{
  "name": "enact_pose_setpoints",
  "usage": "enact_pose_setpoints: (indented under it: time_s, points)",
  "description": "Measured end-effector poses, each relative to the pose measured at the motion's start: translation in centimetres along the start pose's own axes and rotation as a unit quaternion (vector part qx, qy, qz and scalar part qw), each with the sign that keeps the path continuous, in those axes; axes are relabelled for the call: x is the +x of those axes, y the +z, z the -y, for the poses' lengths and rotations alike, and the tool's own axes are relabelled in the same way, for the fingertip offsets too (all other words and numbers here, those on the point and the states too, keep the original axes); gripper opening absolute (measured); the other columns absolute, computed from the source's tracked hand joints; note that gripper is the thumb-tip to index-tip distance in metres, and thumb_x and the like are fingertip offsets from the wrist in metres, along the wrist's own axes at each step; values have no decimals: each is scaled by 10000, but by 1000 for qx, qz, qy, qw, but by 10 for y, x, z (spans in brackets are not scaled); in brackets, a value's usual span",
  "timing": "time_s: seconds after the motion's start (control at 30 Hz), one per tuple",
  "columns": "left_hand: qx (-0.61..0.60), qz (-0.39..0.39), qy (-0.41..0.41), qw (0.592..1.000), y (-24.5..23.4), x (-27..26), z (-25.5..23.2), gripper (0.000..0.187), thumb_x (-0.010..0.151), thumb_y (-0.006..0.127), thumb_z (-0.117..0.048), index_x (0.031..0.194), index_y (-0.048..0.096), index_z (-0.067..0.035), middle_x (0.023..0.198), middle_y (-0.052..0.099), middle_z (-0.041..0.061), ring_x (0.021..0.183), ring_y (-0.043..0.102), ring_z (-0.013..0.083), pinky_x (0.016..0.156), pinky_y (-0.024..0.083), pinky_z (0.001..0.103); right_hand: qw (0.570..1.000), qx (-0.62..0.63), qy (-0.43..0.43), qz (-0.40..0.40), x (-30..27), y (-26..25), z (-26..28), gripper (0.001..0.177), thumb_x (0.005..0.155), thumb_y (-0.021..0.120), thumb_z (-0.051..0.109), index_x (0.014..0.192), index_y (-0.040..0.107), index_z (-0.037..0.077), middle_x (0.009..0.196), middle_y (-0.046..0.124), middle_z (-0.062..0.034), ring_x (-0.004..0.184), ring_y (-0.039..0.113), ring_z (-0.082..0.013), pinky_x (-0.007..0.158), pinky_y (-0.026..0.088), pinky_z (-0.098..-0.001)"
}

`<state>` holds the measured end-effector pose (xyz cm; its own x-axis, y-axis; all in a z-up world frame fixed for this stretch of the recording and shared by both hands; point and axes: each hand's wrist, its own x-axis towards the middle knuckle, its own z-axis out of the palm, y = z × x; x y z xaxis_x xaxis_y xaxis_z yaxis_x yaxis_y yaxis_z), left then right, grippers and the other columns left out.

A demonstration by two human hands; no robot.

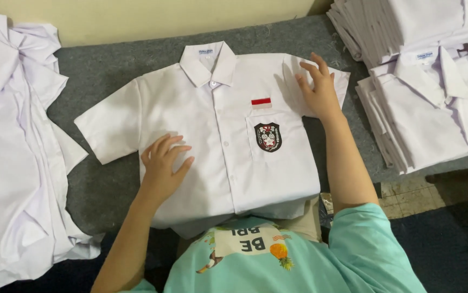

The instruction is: Folding a white collared shirt into a neat rectangle on a work table.

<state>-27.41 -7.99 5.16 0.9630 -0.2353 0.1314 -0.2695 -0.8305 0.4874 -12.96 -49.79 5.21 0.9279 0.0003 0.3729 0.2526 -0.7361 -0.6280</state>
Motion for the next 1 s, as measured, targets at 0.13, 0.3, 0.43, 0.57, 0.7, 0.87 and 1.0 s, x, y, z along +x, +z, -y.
enact_pose_setpoints:
  time_s: [0.13, 0.3, 0.43, 0.57, 0.7, 0.87, 1.0]
  points:
    - [38, -17, 2, 999, 12, -31, 9, 321, 1003, 645, -369, 1271, 643, -193, 1431, 537, 60, 1463, 361, 303, 1136, 228, 660, 998, 16, -54, 23, -47, -26, 91, 330, 1095, 602, 205, 1359, 613, 7, 1524, 432, -261, 1426, 363, -542, 1067, 155, -861]
    - [57, 13, 51, 997, 55, -29, 3, 510, 994, 621, -421, 1446, 543, -196, 1588, 436, 106, 1539, 272, 344, 1132, 228, 687, 972, 48, -86, 215, -127, 26, 121, 507, 1009, 623, 340, 1462, 558, 122, 1624, 383, -189, 1510, 262, -468, 1167, 175, -724]
    - [24, 48, 81, 995, 63, -20, -32, 567, 1029, 566, -444, 1520, 476, -174, 1666, 341, 136, 1569, 213, 354, 1158, 193, 674, 961, -40, -91, 259, -167, 60, 121, 561, 1047, 517, 492, 1528, 500, 204, 1660, 343, -137, 1552, 200, -388, 1209, 77, -676]
    - [78, 25, 78, 994, 74, -30, -22, 635, 1042, 516, -503, 1592, 400, -208, 1689, 302, 128, 1566, 247, 322, 1207, 164, 617, 963, -148, -49, 218, -181, 42, 108, 574, 1074, 449, 518, 1586, 435, 258, 1689, 309, -70, 1570, 184, -312, 1235, 98, -611]
    - [85, -53, 49, 994, 57, -56, 6, 649, 1038, 531, -520, 1579, 449, -171, 1650, 383, 154, 1531, 334, 348, 1203, 236, 579, 960, -205, 58, 181, -199, 12, 93, 593, 1098, 357, 553, 1621, 396, 276, 1707, 284, -61, 1578, 177, -315, 1264, 93, -548]
    - [105, -75, -29, 991, 34, -94, 34, 656, 1075, 480, -476, 1608, 389, -105, 1662, 337, 199, 1539, 289, 377, 1205, 217, 595, 950, -226, 134, 167, -217, -12, 86, 664, 1110, 247, 600, 1657, 316, 229, 1721, 239, -114, 1586, 119, -366, 1242, 13, -622]
    - [83, -86, -90, 989, 21, -119, 38, 697, 1068, 509, -456, 1612, 357, -47, 1664, 241, 296, 1534, 200, 490, 1199, 208, 649, 956, -203, 176, 118, -229, -7, 86, 727, 1098, 299, 600, 1654, 310, 132, 1727, 131, -225, 1574, 15, -445, 1200, -58, -708]
